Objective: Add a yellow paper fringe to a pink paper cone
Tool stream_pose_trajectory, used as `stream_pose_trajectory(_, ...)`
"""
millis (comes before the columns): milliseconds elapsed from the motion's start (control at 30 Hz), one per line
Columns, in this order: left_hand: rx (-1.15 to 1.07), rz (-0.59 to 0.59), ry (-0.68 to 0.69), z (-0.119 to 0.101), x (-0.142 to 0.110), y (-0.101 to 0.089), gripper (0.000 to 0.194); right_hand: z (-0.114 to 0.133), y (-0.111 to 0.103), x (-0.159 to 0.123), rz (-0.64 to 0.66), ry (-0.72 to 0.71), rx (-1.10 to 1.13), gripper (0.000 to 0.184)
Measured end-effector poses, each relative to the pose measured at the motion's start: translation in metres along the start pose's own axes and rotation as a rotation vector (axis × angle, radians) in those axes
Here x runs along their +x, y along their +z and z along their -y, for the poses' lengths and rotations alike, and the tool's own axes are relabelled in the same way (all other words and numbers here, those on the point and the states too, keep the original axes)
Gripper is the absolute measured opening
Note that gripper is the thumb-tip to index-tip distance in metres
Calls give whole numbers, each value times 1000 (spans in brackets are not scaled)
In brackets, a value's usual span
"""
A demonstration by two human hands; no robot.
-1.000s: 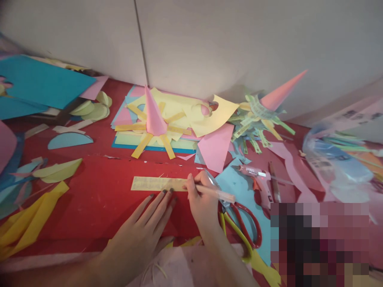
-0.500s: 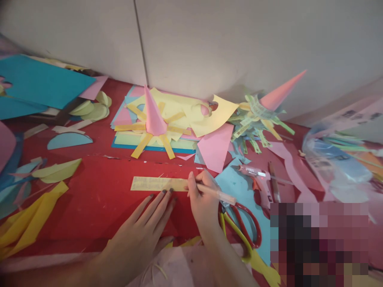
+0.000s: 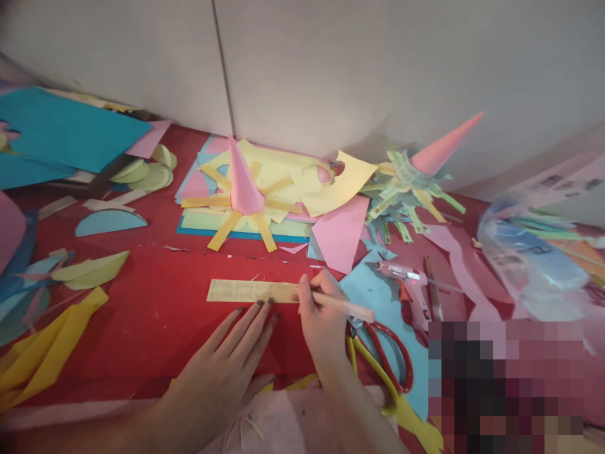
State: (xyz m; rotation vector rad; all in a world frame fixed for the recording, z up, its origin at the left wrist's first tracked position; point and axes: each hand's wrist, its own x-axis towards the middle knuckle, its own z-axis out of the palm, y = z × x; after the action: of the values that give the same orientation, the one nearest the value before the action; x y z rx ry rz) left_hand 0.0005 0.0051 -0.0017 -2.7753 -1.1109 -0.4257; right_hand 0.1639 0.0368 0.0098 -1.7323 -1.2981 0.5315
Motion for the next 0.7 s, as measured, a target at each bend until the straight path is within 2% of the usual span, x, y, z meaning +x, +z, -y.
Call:
stream_pose_trajectory(100, 1, -4, -1, -1, 0, 0, 50, 1, 0, 0, -22, 34, 52, 30)
stream_pose_trajectory(467, 4, 2, 9, 0, -2, 0, 51, -1, 0, 0, 8, -14, 3, 31)
stream_pose_trajectory(700, 0, 1, 7, -1, -1, 0, 51, 1, 0, 0, -9, 19, 61, 31)
